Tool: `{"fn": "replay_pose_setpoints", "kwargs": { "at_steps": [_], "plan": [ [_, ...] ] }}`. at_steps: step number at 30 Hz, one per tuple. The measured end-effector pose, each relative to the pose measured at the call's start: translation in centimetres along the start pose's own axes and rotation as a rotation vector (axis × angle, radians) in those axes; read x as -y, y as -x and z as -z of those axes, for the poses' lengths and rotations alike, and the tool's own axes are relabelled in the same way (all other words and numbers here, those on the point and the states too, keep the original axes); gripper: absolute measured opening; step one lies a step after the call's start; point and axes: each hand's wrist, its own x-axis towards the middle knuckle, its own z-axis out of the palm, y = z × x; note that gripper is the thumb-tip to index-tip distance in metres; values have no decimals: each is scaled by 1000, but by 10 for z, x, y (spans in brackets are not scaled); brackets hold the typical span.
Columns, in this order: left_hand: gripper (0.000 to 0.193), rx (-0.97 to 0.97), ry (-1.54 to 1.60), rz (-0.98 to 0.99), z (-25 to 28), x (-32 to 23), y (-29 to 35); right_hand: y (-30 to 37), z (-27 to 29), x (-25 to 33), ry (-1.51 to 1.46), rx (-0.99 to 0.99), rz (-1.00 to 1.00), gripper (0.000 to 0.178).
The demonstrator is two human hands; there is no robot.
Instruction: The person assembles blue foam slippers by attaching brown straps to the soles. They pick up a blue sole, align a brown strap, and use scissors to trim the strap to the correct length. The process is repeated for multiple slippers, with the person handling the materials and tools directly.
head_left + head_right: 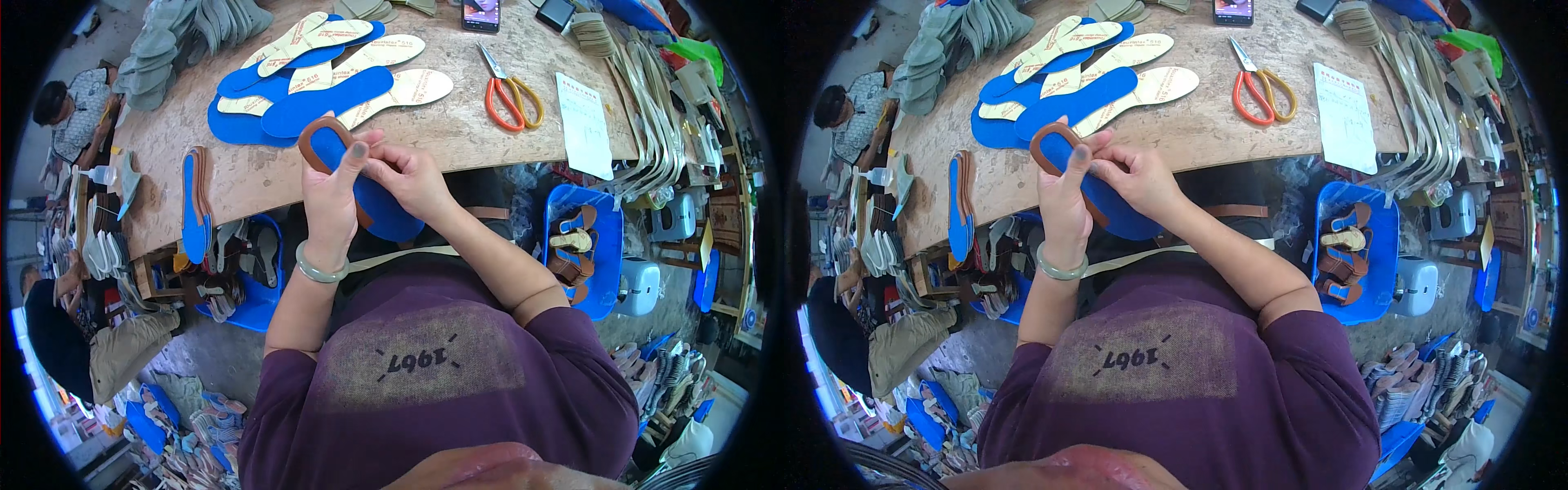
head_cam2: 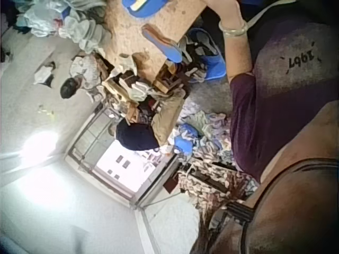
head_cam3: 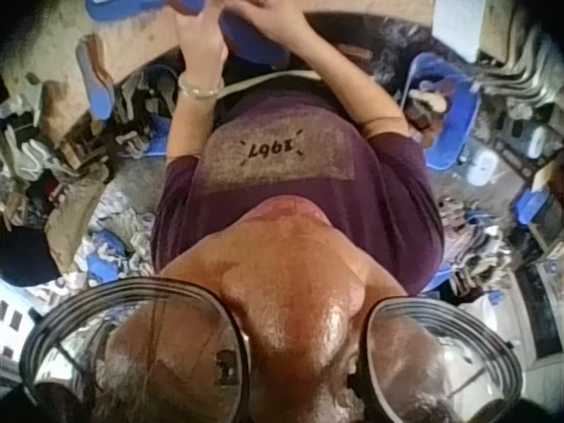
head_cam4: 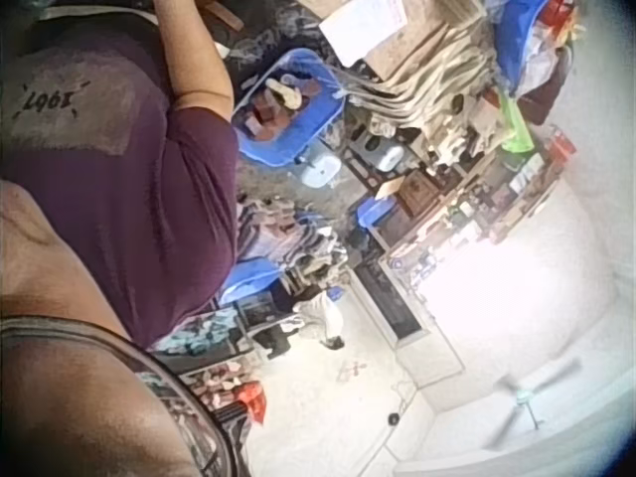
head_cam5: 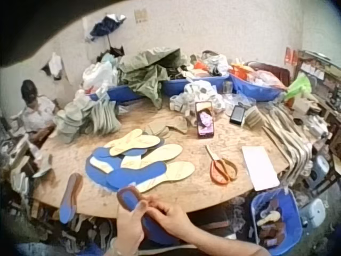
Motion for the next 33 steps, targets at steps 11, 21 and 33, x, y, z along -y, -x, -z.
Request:
{"fn": "replay_pose_setpoints", "kwargs": {
  "at_steps": [11, 21, 33],
  "plan": [
    [47, -24, 79, -6, 10, -5, -7, 1, 13, -2, -130, 49, -116, 21],
    [48, 57, -9, 15, 11, -15, -10, -3, 15, 0, 105, 145, -82, 23],
    [26, -2, 175, 121, 30, 32, -1, -36, 12, 2, -147, 72, -239, 21]
  ]
}}
